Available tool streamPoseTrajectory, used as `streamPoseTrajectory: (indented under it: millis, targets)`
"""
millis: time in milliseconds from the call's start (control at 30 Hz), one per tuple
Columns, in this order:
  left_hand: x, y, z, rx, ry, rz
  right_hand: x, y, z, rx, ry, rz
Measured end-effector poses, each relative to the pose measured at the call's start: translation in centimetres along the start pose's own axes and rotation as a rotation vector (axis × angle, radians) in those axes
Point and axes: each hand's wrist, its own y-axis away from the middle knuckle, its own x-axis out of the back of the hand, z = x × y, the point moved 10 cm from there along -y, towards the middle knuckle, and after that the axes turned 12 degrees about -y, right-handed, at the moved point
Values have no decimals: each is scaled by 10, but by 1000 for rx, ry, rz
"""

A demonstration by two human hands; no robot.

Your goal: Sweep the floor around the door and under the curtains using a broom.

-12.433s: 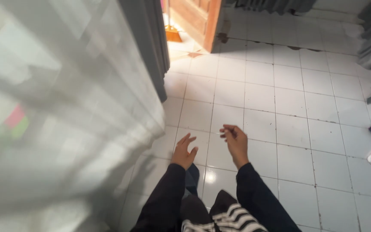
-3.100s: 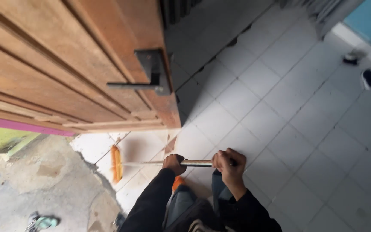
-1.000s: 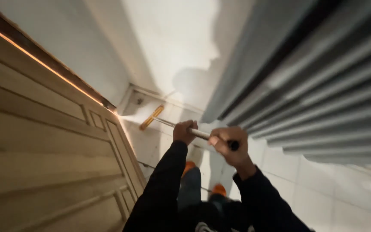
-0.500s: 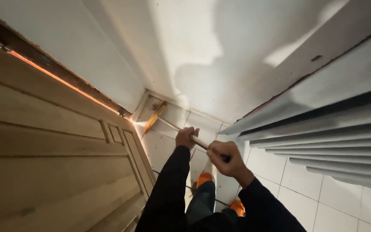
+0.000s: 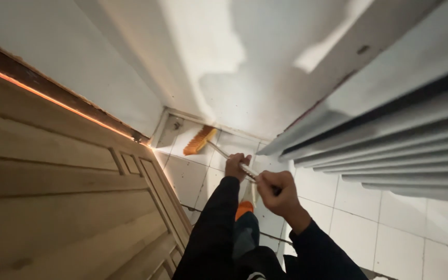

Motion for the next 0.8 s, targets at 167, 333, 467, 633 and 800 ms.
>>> streamPoseTrajectory:
  millis: [167,333,467,633,800]
  targets:
    - [-52,46,61,-57,118,-79,49,58,-23,-49,160,185]
    - [-97,122,138,-63,145,-269,91,156,-36,-82,244,318]
    - [-98,200,211,-109,88,-413,130,251,-50,-78,291,499]
    - [-84,297,246,-108,127,-511,129,299,-147,107,157,496]
    - [-11,289,269,-179,163,-429,108,317,-202,189,63,525]
